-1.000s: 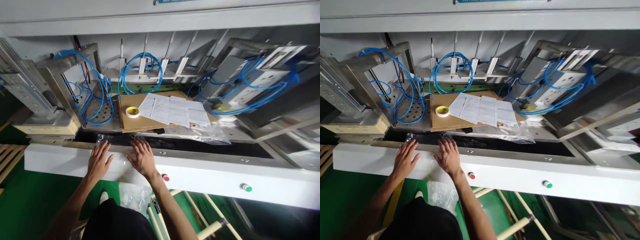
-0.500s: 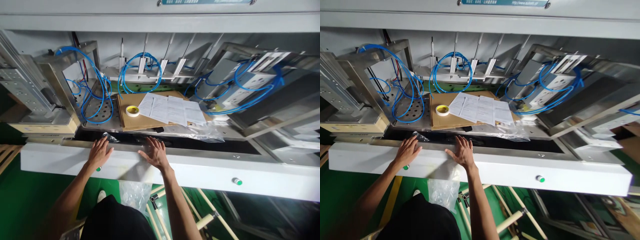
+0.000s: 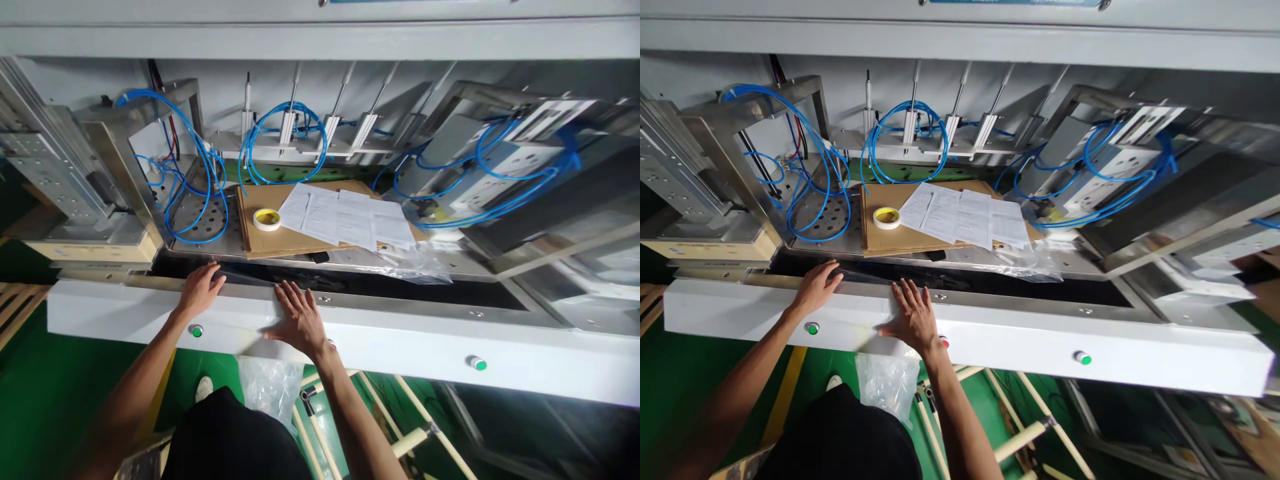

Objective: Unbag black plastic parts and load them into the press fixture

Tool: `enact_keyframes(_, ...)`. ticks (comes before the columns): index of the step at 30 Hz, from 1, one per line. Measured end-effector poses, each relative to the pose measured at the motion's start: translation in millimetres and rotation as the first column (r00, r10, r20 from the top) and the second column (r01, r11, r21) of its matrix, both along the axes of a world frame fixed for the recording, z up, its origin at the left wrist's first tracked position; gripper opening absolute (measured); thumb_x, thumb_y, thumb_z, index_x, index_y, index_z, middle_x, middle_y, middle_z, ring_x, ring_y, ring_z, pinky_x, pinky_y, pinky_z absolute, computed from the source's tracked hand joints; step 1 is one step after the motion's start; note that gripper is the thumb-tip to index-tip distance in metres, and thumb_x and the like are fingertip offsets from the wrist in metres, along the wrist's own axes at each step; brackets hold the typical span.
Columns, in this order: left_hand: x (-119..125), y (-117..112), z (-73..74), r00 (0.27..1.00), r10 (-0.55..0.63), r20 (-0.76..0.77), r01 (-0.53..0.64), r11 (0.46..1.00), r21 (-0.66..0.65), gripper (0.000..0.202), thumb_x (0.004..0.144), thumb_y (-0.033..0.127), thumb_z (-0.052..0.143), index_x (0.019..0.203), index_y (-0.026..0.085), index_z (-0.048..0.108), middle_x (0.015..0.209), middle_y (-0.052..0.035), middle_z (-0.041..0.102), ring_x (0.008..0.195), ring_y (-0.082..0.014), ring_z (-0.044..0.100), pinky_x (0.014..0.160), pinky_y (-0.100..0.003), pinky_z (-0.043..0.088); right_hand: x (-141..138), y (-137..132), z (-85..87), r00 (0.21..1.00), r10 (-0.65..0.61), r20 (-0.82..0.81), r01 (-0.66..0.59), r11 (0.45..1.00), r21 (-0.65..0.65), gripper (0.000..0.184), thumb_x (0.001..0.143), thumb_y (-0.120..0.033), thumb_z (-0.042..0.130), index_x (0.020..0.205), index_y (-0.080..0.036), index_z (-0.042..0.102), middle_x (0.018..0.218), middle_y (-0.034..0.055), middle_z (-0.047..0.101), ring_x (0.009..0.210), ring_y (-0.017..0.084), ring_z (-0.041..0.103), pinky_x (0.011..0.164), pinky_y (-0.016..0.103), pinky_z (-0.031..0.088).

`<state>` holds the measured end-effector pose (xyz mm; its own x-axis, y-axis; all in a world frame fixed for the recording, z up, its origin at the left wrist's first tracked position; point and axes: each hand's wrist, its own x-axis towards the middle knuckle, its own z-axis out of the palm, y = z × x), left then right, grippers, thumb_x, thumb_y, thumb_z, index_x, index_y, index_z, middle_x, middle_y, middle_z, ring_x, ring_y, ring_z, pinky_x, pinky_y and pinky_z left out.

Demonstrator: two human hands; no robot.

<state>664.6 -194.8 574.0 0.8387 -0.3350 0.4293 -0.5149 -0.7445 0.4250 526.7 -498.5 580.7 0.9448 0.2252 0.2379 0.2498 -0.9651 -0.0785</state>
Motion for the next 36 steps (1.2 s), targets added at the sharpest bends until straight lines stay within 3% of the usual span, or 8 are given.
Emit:
enact_keyframes(5, -23, 17, 7.1, 0.995, 0.063, 0.083, -0.051, 0.988, -0.146, 0.045, 0.108, 0.046, 0.047, 0.141, 0.018, 0.060, 0.140, -0.0166, 0.069, 0.132, -0.0291, 0.065, 0.115, -0.049, 0.053, 1, 0, -6.0, 1.000, -0.009, -0.003, 0.009, 1.000, -0.019, 0.135, 0.070, -0.096, 0.066, 0.170, -0.015, 0.028, 0.169, 0.0219, 0.039, 0.157, 0.044, 0.036, 0.129, 0.063, 0.021)
enact_keyframes(9, -44, 26, 6.1, 0.975, -0.214, 0.053, 0.205, 0.969, 0.136, 0.065, 0.100, 0.055, 0.062, 0.154, 0.021, 0.052, 0.161, -0.0139, 0.053, 0.151, -0.0347, 0.049, 0.126, -0.057, 0.040, 1, -1, -5.1, 0.999, 0.019, 0.028, -0.018, 0.999, -0.031, 0.136, 0.071, -0.098, 0.062, 0.171, -0.015, 0.025, 0.170, 0.0231, 0.037, 0.157, 0.045, 0.035, 0.129, 0.063, 0.020)
enact_keyframes(12, -49, 28, 0.0, 0.974, -0.228, -0.007, 0.219, 0.928, 0.302, 0.080, 0.096, 0.062, 0.065, 0.160, 0.017, 0.046, 0.166, -0.0161, 0.045, 0.155, -0.0364, 0.042, 0.128, -0.058, 0.036, -4, -11, -4.3, 0.997, 0.028, 0.077, -0.025, 0.999, -0.047, 0.132, 0.073, -0.097, 0.061, 0.171, -0.016, 0.026, 0.170, 0.0224, 0.039, 0.157, 0.046, 0.034, 0.128, 0.064, 0.021)
enact_keyframes(18, -47, 33, -6.6, 0.981, -0.194, -0.005, 0.184, 0.919, 0.349, 0.092, 0.094, 0.071, 0.063, 0.164, 0.016, 0.039, 0.169, -0.0159, 0.040, 0.158, -0.0353, 0.037, 0.132, -0.057, 0.028, -48, -42, -4.5, 0.963, -0.163, 0.215, 0.166, 0.986, 0.005, 0.077, 0.102, -0.065, 0.052, 0.164, -0.022, 0.042, 0.164, 0.0174, 0.049, 0.153, 0.038, 0.042, 0.126, 0.059, 0.028)
enact_keyframes(21, -47, 34, -7.6, 0.980, -0.201, -0.003, 0.188, 0.916, 0.354, 0.094, 0.094, 0.072, 0.062, 0.165, 0.015, 0.037, 0.170, -0.0165, 0.039, 0.158, -0.0353, 0.037, 0.132, -0.057, 0.027, -71, -37, -3.9, 0.909, -0.309, 0.280, 0.277, 0.949, 0.151, 0.055, 0.105, -0.050, 0.051, 0.152, -0.020, 0.056, 0.144, 0.0188, 0.066, 0.133, 0.035, 0.060, 0.111, 0.052, 0.045)
enact_keyframes(26, -47, 37, -6.8, 0.977, -0.211, 0.010, 0.192, 0.908, 0.372, 0.095, 0.093, 0.070, 0.063, 0.166, 0.015, 0.035, 0.170, -0.0163, 0.038, 0.158, -0.0351, 0.036, 0.132, -0.057, 0.028, -74, 15, -6.4, 0.814, -0.552, 0.180, 0.390, 0.750, 0.534, 0.050, 0.094, -0.062, 0.067, 0.115, -0.017, 0.073, 0.088, 0.0105, 0.075, 0.081, 0.025, 0.068, 0.081, 0.039, 0.052)
enact_keyframes(30, -47, 37, -4.1, 0.976, -0.218, 0.012, 0.196, 0.899, 0.391, 0.099, 0.090, 0.071, 0.067, 0.164, 0.013, 0.036, 0.170, -0.0164, 0.038, 0.158, -0.0355, 0.036, 0.131, -0.058, 0.029, -61, 43, -6.0, 0.774, -0.626, -0.098, 0.480, 0.478, 0.736, 0.042, 0.090, -0.056, 0.066, 0.110, -0.020, 0.072, 0.083, 0.0073, 0.077, 0.075, 0.024, 0.069, 0.075, 0.037, 0.050)
enact_keyframes(36, -48, 36, -2.8, 0.977, -0.211, 0.004, 0.193, 0.902, 0.386, 0.097, 0.090, 0.068, 0.070, 0.164, 0.014, 0.038, 0.170, -0.0157, 0.039, 0.158, -0.0348, 0.037, 0.132, -0.057, 0.029, -63, 49, -7.6, 0.711, -0.667, -0.221, 0.507, 0.269, 0.819, 0.034, 0.086, -0.053, 0.062, 0.099, -0.022, 0.067, 0.077, 0.0066, 0.077, 0.063, 0.022, 0.070, 0.063, 0.033, 0.051)
